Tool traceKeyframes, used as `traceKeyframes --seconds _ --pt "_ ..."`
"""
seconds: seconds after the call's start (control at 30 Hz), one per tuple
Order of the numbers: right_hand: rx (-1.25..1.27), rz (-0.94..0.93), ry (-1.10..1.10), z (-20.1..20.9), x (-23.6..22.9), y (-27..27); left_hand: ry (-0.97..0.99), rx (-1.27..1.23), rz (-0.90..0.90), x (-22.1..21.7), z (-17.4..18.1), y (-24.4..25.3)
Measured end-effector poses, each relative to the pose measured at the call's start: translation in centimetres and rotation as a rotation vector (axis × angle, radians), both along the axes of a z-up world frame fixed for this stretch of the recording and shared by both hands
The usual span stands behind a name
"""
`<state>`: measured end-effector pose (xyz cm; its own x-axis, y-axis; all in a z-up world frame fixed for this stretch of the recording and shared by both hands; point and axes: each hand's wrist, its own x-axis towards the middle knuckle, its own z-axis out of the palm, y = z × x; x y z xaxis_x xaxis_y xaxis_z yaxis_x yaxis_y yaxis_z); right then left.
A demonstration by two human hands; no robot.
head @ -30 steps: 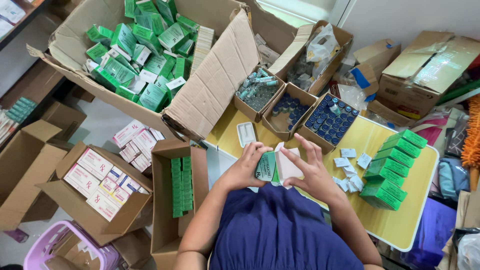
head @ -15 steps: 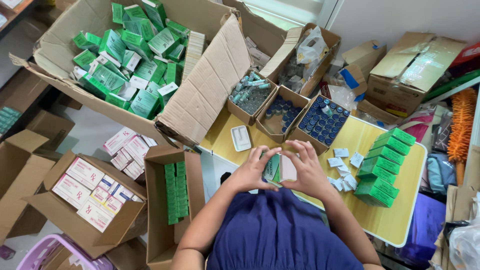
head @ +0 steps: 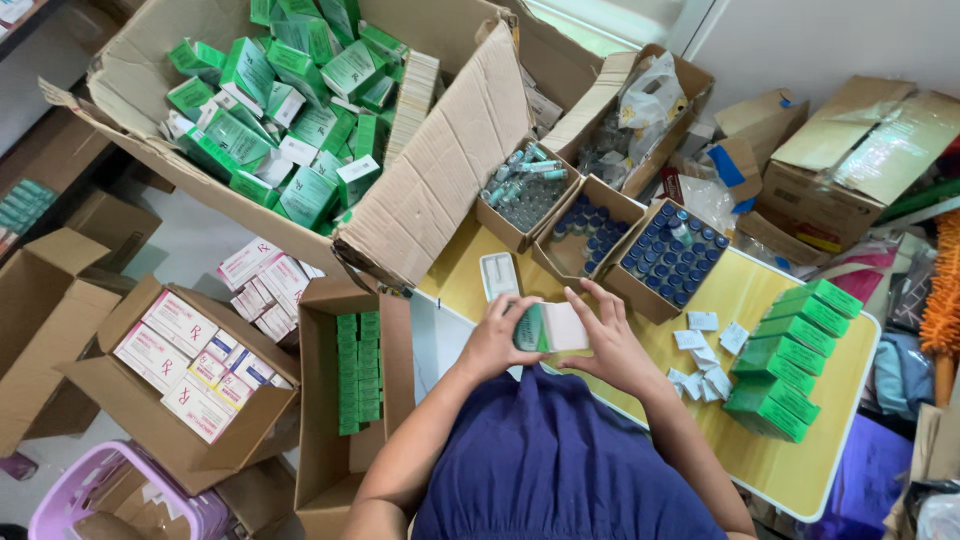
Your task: The person repeatedly picks up small green boxes from a large cardboard carton, places them into a white plastic tray, and then transfers them into a green outer box. The person stacks the filled green boxes on a yellow table.
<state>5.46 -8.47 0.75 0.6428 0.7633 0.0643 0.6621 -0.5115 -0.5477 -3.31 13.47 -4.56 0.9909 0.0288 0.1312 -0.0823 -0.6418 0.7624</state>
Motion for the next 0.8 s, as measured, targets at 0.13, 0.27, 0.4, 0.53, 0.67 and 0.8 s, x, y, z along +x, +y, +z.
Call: traceKeyframes --seconds 0.13,0.27,0.4,0.53,0.67,0.8 --pt "0.064 -0.048 0.052 -0.3 0.7 1.0 0.12 0.116 0.262 0.4 -1.8 4.3" --pt "0.011 -0.082 0.095 -1.2 1.3 0.7 0.28 0.294 0.388 0.5 -4.7 8.8" --pt "-0.067 -0.024 0.16 -2.8 1.9 0.6 0.414 0.424 0.352 1.7 -8.6 10.1" --pt "-0.1 -0.04 0.147 -4.2 1.9 0.5 0.596 0.5 0.293 3.9 -11.5 10.2" --pt "-0.146 -0.096 0.187 -5.0 1.7 0.1 0.502 0.604 0.049 5.8 -12.9 10.4" --pt "-0.185 -0.105 0.189 -5.7 1.9 -0.3 0.324 0.792 -0.148 8.3 -14.4 10.6"
